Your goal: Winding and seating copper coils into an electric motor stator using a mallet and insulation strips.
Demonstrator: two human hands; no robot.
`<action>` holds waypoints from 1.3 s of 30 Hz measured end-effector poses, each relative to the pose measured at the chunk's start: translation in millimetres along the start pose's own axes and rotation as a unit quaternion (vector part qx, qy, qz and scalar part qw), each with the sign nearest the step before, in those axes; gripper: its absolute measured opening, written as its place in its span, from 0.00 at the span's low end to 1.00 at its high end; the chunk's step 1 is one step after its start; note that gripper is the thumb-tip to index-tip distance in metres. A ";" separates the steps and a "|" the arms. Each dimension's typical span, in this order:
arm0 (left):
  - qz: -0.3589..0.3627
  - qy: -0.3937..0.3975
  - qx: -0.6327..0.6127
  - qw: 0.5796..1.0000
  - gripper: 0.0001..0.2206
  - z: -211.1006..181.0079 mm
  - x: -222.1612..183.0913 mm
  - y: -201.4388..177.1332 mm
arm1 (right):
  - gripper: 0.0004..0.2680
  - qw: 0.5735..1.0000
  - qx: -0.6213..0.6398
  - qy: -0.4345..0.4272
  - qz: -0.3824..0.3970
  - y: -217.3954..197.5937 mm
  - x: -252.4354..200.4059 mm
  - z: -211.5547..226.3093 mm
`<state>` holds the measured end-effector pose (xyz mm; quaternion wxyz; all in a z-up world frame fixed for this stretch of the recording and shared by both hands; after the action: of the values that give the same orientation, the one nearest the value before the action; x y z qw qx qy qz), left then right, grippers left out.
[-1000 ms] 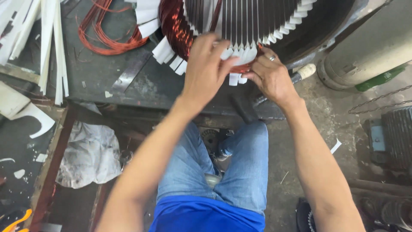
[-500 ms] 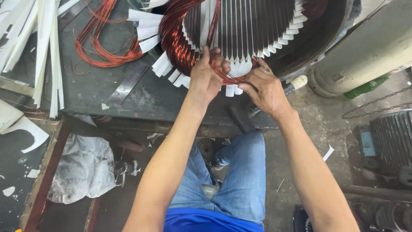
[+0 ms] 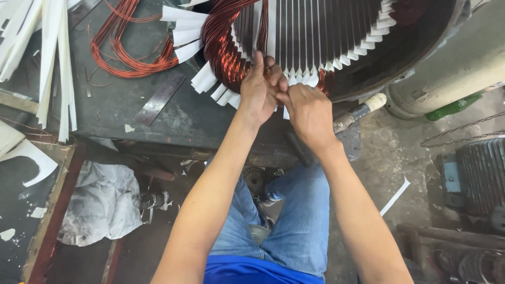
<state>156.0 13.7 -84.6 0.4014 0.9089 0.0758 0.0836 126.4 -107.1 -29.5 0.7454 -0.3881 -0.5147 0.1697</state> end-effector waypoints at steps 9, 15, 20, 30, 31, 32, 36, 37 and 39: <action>0.060 0.002 -0.022 0.998 0.20 6.6 -3.0 -2.3 | 0.15 0.997 0.063 -0.039 -0.002 -7.6 -1.4 -1.0; 0.118 0.002 0.019 0.993 0.20 2.0 -17.7 7.8 | 0.17 0.986 0.152 -0.066 -0.005 -20.2 -8.3 -0.5; 0.105 -0.006 0.020 0.994 0.19 6.7 -19.7 3.1 | 0.17 0.992 0.107 -0.072 -0.006 -19.2 -11.3 4.7; 0.119 0.006 0.029 0.993 0.19 2.5 -24.0 7.6 | 0.15 0.990 0.107 -0.087 -0.020 -26.6 -9.3 14.3; 0.118 0.006 0.029 0.993 0.19 3.3 -24.9 7.2 | 0.15 0.990 0.108 -0.087 -0.019 -26.5 -9.7 14.9; 0.124 0.007 0.033 0.992 0.19 3.9 -26.1 8.2 | 0.15 0.990 0.108 -0.087 -0.023 -27.3 -10.2 15.5; 0.135 0.012 0.043 0.990 0.19 4.6 -26.3 6.0 | 0.15 0.990 0.105 -0.088 -0.034 -25.9 -13.6 13.9; 0.135 0.012 0.043 0.990 0.19 -1.3 -28.4 9.1 | 0.15 0.990 0.105 -0.088 -0.034 -26.8 -13.4 17.0; 0.134 -0.040 0.029 0.990 0.19 -4.8 -32.9 14.6 | 0.11 0.995 0.054 -0.080 -0.025 -26.1 -12.0 22.6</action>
<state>124.0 0.8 -73.6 0.3632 0.9246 -0.0602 0.0976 97.3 -122.6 -13.7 0.7254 -0.3199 -0.5724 0.2093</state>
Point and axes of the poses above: each hand's wrist, its own x-axis towards the middle knuckle, its own y-axis out of the palm, z = x × y, the point moved 9 cm from there along x, towards the middle knuckle, and after that the axes turned 12 degrees about x, right-handed, at the moved point
